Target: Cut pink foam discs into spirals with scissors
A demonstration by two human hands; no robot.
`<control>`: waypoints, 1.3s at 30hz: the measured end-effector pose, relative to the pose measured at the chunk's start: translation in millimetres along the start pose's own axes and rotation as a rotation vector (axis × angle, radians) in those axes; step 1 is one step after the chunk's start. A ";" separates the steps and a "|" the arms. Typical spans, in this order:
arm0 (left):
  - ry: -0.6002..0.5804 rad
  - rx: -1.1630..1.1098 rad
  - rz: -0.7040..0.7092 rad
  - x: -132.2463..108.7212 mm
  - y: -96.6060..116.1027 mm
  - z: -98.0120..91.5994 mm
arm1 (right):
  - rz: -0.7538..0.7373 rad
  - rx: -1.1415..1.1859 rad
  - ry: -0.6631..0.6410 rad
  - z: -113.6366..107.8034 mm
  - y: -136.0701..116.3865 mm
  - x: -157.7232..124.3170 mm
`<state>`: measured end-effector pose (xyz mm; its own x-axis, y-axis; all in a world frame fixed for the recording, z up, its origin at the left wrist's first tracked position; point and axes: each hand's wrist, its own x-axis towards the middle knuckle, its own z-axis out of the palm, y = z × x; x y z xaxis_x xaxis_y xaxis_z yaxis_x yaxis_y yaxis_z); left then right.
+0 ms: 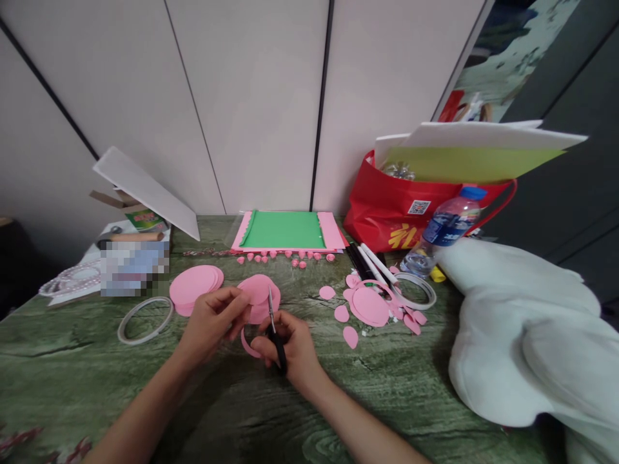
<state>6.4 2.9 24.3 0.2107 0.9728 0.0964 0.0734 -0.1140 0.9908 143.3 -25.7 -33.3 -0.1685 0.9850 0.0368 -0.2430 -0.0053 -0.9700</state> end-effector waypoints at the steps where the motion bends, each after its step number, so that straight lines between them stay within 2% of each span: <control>1: -0.020 0.012 -0.011 -0.9 1.1 1.7 | -0.007 0.006 0.002 0.9 0.0 -0.4; 5: -0.077 0.005 -0.066 -4.6 3.7 8.3 | -0.027 0.055 -0.034 4.7 -1.0 -2.7; 12: -0.030 0.057 -0.066 -5.0 5.0 9.7 | -0.042 0.079 -0.080 6.3 -4.9 -3.0; 17: -0.098 0.080 -0.088 -4.4 5.1 7.9 | -0.099 0.161 -0.085 4.8 -2.6 0.3; 23: -0.132 0.076 -0.084 -3.7 3.4 6.9 | -0.088 0.143 -0.096 2.8 -1.2 0.5; 32: -0.101 0.092 -0.055 -2.4 1.8 5.1 | -0.076 0.074 -0.066 5.6 -10.7 -0.2; 39: -0.044 0.144 -0.035 -0.8 1.4 0.6 | -0.036 0.007 -0.044 2.3 -7.8 -1.5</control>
<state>6.9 1.8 25.6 0.2481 0.9672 0.0543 0.2202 -0.1109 0.9691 143.3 -27.5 -25.2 -0.2010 0.9762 0.0819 -0.2565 0.0283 -0.9661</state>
